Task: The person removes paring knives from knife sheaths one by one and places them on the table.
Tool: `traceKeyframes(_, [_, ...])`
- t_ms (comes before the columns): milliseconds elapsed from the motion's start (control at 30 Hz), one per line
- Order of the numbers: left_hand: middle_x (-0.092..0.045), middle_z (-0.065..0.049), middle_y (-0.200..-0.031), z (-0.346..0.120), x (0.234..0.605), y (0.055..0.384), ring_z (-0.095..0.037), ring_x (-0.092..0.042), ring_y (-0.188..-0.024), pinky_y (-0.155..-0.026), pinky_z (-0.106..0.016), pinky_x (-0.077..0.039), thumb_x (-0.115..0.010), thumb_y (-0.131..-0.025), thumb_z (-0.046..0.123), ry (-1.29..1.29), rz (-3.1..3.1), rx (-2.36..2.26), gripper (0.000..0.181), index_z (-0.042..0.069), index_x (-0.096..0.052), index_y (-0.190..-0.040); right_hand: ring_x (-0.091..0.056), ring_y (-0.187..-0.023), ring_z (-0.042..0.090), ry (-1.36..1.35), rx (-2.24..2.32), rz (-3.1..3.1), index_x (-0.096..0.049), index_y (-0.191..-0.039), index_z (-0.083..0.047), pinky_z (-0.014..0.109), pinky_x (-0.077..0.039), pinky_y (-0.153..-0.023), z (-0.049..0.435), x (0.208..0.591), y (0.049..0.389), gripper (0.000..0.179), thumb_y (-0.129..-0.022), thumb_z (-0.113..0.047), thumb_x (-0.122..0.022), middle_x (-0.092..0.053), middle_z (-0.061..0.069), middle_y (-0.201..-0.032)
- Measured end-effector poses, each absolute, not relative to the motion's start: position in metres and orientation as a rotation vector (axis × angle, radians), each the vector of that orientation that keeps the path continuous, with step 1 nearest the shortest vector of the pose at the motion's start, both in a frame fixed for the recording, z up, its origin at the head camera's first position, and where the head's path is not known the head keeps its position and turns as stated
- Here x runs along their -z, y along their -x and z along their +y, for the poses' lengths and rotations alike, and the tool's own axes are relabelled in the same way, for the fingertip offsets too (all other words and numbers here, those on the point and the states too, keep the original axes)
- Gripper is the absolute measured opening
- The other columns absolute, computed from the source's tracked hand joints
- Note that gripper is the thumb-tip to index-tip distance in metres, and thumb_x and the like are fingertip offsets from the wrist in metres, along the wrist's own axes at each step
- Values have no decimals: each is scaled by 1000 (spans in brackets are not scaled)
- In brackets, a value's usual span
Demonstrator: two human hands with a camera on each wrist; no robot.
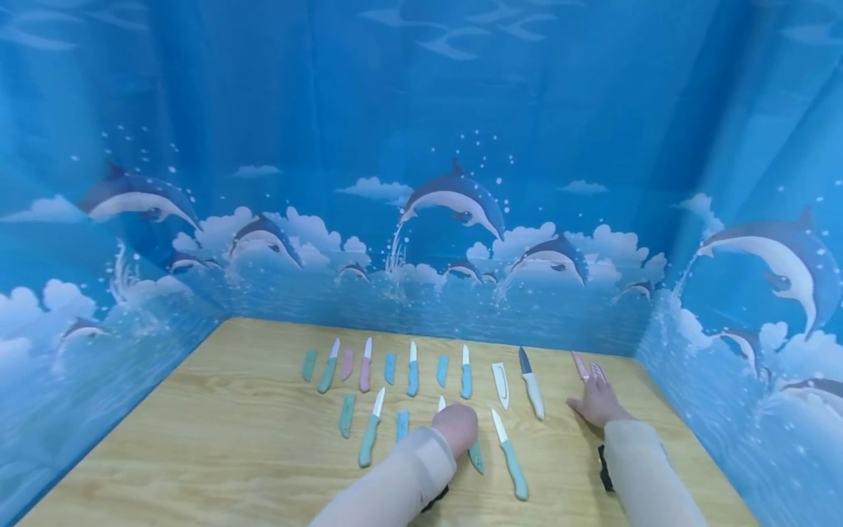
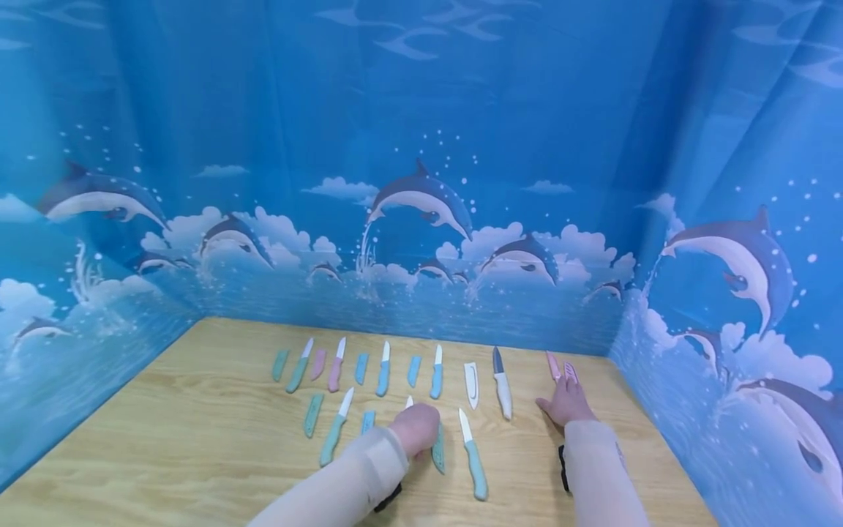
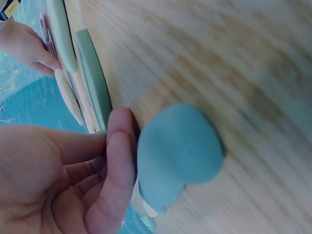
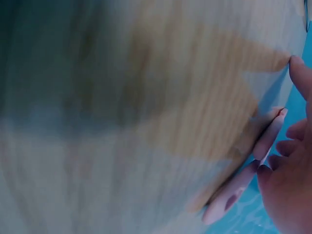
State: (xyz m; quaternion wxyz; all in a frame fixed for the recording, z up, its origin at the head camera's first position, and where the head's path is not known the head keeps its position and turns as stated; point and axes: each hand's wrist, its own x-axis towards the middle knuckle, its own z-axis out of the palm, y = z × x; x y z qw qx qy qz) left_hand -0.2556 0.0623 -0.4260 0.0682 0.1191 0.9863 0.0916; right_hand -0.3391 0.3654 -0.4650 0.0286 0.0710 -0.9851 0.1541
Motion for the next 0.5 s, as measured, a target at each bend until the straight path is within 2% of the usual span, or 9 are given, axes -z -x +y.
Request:
traceKeyframes(133, [-65, -7, -82, 62, 425, 257, -17, -61, -74, -71, -26, -53, -60, -92, 9, -342, 2962, -269, 10, 6, -68, -86, -13, -136, 60, -245, -469, -3010, 18, -152, -19, 66, -19, -109, 365, 468, 345, 103, -90, -13, -64, -15, 48, -143])
traceKeyframes(200, [-65, -8, -81, 63, 424, 257, -17, -61, -73, -70, -26, -53, -60, -92, 9, -335, 2957, -253, 10, 6, -68, -86, -17, -135, 59, -227, -442, -3017, 20, -152, -21, 65, -23, -109, 362, 467, 346, 103, -90, -10, -62, -16, 47, -144])
traceKeyframes(333, [-65, -8, -82, 63, 422, 258, -17, -61, -73, -69, -25, -53, -60, -92, 9, -316, 2943, -224, 9, 6, -68, -87, -28, -131, 58, -158, -302, -3076, 15, -153, -14, 64, -31, -105, 356, 459, 346, 96, -92, -12, -59, -18, 43, -146])
traceKeyframes(467, [-65, -8, -82, 64, 423, 259, -17, -61, -74, -70, -26, -54, -60, -92, 9, -302, 2930, -234, 9, 6, -68, -89, -50, -115, 55, -77, -207, -3128, -1, -153, -1, 60, -43, -96, 351, 449, 343, 75, -95, -4, -49, -26, 43, -143])
traceKeyframes(500, [-65, -8, -82, 64, 424, 259, -17, -61, -74, -71, -26, -54, -60, -92, 9, -300, 2930, -241, 9, 6, -68, -89, -53, -109, 55, -63, -216, -3136, -13, -151, 4, 59, -45, -93, 350, 446, 342, 64, -96, -1, -46, -33, 43, -139])
